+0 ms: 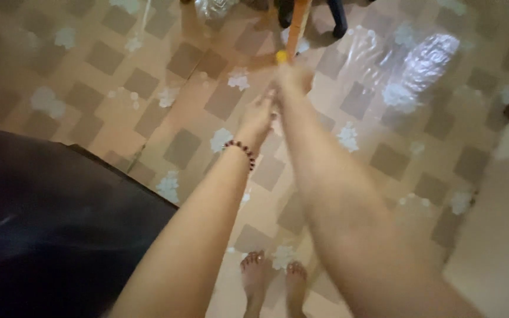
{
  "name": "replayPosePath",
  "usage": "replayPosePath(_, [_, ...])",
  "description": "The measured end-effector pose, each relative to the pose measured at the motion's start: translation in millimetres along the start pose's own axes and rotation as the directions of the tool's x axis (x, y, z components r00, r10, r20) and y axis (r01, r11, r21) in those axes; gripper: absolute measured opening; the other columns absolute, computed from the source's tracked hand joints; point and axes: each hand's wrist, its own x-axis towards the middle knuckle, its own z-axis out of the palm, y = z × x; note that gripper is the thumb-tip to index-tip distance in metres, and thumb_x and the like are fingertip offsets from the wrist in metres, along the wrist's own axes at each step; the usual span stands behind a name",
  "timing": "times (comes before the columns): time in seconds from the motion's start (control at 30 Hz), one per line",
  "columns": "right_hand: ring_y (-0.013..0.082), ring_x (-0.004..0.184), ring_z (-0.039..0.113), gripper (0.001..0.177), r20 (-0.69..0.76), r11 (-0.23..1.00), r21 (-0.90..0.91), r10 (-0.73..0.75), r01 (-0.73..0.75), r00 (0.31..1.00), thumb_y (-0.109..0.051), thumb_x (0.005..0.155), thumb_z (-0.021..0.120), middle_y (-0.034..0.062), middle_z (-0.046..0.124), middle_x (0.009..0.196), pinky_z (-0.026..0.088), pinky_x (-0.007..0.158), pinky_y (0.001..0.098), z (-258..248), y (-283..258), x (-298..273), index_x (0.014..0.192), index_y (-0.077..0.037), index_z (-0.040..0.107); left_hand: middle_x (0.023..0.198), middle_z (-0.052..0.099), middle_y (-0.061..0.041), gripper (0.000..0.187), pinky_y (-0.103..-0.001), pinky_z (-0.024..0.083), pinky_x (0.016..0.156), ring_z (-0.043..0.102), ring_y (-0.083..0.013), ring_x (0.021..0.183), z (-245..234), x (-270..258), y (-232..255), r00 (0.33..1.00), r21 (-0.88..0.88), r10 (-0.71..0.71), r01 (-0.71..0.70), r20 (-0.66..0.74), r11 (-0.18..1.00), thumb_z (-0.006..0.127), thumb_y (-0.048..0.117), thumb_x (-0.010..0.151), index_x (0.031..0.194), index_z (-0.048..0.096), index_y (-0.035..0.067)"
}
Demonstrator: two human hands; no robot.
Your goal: The person mops a tiled floor in a dining area.
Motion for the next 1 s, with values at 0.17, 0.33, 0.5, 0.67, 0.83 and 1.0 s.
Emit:
replayPosePath(0.17, [0.0235, 0.07, 0.074, 0.043, -0.018, 0.971, 0.237, 0.014, -0.009, 1.0, -0.041, 0.08, 0.071, 0.0101, 0.077, 0.093, 0.06, 0.059, 0.039, -64, -17, -27, 0.119, -0.024, 0.075, 0.1, 0.077, -0.01, 0.052, -0.035, 0.054, 0.088, 0.072, -0.0227, 0.096, -7, -23, -14, 0.984, 0.361, 0.165, -0.132, -0.062, 0.923, 0.055, 0.046, 0.097, 0.13, 0.067, 0.008])
replayPosePath(0.33, [0.0175, 0.043, 0.057, 0.041, 0.237, 0.962, 0.26, 0.024, -0.087, 0.971, -0.034, 0.098, 0.066, 0.0067, 0.063, 0.064, 0.045, 0.041, 0.0354, -75, 52, -102, 0.137, -0.023, 0.068, 0.108, 0.076, -0.011, 0.049, -0.037, 0.054, 0.089, 0.072, -0.0242, 0.101, -36, -41, -61, 0.974, 0.434, 0.109, -0.011, -0.2, 0.901, 0.059, 0.042, 0.094, 0.133, 0.066, 0.012])
replayPosePath(0.5, [0.0148, 0.037, 0.045, 0.056, 0.456, 0.902, 0.308, 0.139, -0.302, 0.879, -0.022, 0.099, 0.058, 0.0022, 0.052, 0.052, 0.037, 0.034, 0.0342, -128, 74, -190, 0.152, -0.035, 0.047, 0.109, 0.075, -0.015, 0.047, -0.04, 0.055, 0.093, 0.073, -0.0299, 0.105, -33, -55, -101, 0.962, 0.54, 0.237, -0.128, -0.137, 0.832, 0.063, 0.032, 0.094, 0.135, 0.063, 0.009])
replayPosePath(0.67, [0.0126, 0.038, 0.047, 0.053, 0.505, 0.939, 0.276, 0.039, -0.204, 0.862, -0.019, 0.098, 0.061, 0.0016, 0.052, 0.054, 0.037, 0.034, 0.0316, -209, 91, -250, 0.149, -0.028, 0.054, 0.138, 0.058, -0.024, 0.071, -0.046, 0.045, 0.105, 0.054, -0.0433, 0.127, 6, -104, -93, 0.906, 0.751, 0.413, -0.335, 0.092, 0.569, 0.064, 0.005, 0.081, 0.15, 0.046, 0.01])
replayPosePath(0.83, [0.016, 0.039, 0.047, 0.049, 0.536, 0.984, 0.094, 0.079, -0.153, 0.84, -0.021, 0.099, 0.058, 0.0045, 0.053, 0.058, 0.04, 0.036, 0.0349, -291, 84, -275, 0.148, -0.027, 0.057, 0.157, 0.033, -0.023, 0.08, -0.042, 0.039, 0.113, 0.043, -0.0388, 0.14, 56, -158, -68, 0.928, 0.783, 0.157, -0.37, 0.338, 0.5, 0.076, 0.016, 0.084, 0.155, 0.039, 0.021])
replayPosePath(1.0, [0.0248, 0.042, 0.057, 0.051, 0.502, 0.984, -0.162, 0.018, 0.074, 0.865, -0.024, 0.099, 0.053, 0.0113, 0.065, 0.067, 0.051, 0.041, 0.0395, -385, 60, -277, 0.149, -0.031, 0.051, 0.163, 0.025, -0.025, 0.088, -0.042, 0.036, 0.117, 0.036, -0.0387, 0.147, 110, -179, -78, 0.805, 0.623, 0.387, -0.593, 0.45, 0.51, 0.088, 0.022, 0.078, 0.153, 0.042, 0.018])
